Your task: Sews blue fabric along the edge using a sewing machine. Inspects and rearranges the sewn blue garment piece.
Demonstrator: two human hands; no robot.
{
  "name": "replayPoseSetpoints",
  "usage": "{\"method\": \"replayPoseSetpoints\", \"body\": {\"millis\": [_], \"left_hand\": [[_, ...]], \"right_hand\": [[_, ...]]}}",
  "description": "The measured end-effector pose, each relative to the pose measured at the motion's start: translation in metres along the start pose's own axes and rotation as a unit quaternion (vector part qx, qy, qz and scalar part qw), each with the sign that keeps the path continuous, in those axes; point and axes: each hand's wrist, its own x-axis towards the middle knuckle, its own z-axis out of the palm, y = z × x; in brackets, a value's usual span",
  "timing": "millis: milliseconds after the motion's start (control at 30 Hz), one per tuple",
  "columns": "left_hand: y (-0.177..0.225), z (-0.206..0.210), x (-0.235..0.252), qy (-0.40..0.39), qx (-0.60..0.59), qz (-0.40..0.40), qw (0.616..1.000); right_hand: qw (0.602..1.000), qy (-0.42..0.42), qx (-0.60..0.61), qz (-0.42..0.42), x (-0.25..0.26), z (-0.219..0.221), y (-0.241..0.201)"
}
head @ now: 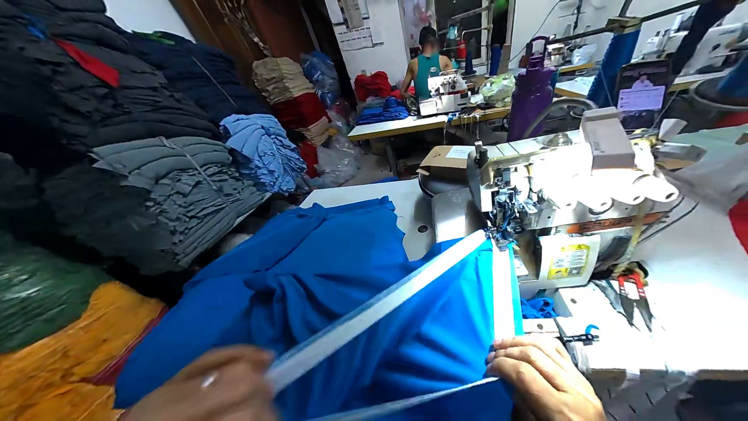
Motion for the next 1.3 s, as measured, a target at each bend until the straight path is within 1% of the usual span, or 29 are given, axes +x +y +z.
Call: {"method": "replayPoseSetpoints", "body": {"millis": [33, 100, 133, 167, 233, 267, 300, 367, 433, 533, 633, 833, 967, 1100, 1133, 1200, 1233, 1300], "left_hand": [[-0.013, 0.013, 0.018, 0.018, 0.034, 0.003, 0.999], [-0.038, 0.056, 0.063, 0.122, 0.074, 0.02, 0.99], [-0.043, 0.077, 0.089, 0.167, 0.057, 0.024, 0.984], [-0.043, 0.096, 0.112, 0.189, 0.024, 0.023, 0.981], [-0.038, 0.127, 0.149, 0.175, -0.04, 0.019, 0.984], [-0.035, 0.142, 0.161, 0.162, -0.053, 0.015, 0.985], [-0.033, 0.155, 0.169, 0.157, -0.047, 0.008, 0.986], [-0.036, 0.171, 0.173, 0.179, -0.01, -0.001, 0.984], [-0.043, 0.173, 0.168, 0.193, -0.003, -0.009, 0.981], [-0.049, 0.169, 0.166, 0.181, -0.005, -0.015, 0.983], [-0.056, 0.167, 0.167, 0.173, -0.012, -0.01, 0.985], [-0.058, 0.165, 0.165, 0.166, -0.026, 0.002, 0.986], [-0.059, 0.163, 0.163, 0.157, -0.021, 0.02, 0.987], [-0.069, 0.162, 0.169, 0.154, -0.032, 0.031, 0.987], [-0.065, 0.158, 0.174, 0.139, -0.031, 0.009, 0.99], [-0.039, 0.138, 0.193, 0.069, -0.082, -0.084, 0.991], [-0.043, 0.137, 0.199, 0.067, -0.087, -0.085, 0.99], [-0.09, 0.152, 0.197, 0.103, -0.073, -0.007, 0.992]], "right_hand": [[1.0, -0.004, 0.01, 0.008, 0.0, -0.004, -0.003], [1.0, -0.008, 0.02, 0.018, -0.001, -0.009, -0.007], [1.0, -0.007, 0.021, 0.021, -0.002, -0.01, -0.007], [0.999, -0.008, 0.025, 0.023, -0.003, -0.011, -0.008], [0.999, -0.013, 0.033, 0.027, -0.005, -0.014, -0.01], [0.999, -0.014, 0.032, 0.028, -0.005, -0.017, -0.01], [0.999, -0.018, 0.029, 0.029, -0.004, -0.02, -0.01], [0.999, -0.029, 0.022, 0.026, -0.001, -0.028, -0.007], [0.999, -0.043, 0.026, 0.016, 0.003, -0.036, -0.005], [0.998, -0.057, 0.015, -0.005, 0.009, -0.045, -0.004], [0.998, -0.063, 0.001, -0.006, 0.014, -0.049, -0.007], [0.997, -0.075, -0.013, 0.023, 0.005, -0.047, -0.011], [0.996, -0.067, 0.01, 0.058, -0.009, -0.039, -0.008], [0.994, -0.057, 0.032, 0.082, -0.008, -0.038, -0.006], [0.994, -0.055, 0.028, 0.085, -0.005, -0.038, -0.003], [0.995, -0.051, 0.019, 0.089, 0.003, -0.034, 0.004], [0.994, -0.047, 0.017, 0.093, 0.007, -0.031, 0.008], [0.995, -0.023, 0.011, 0.092, 0.013, -0.022, 0.018]]}}
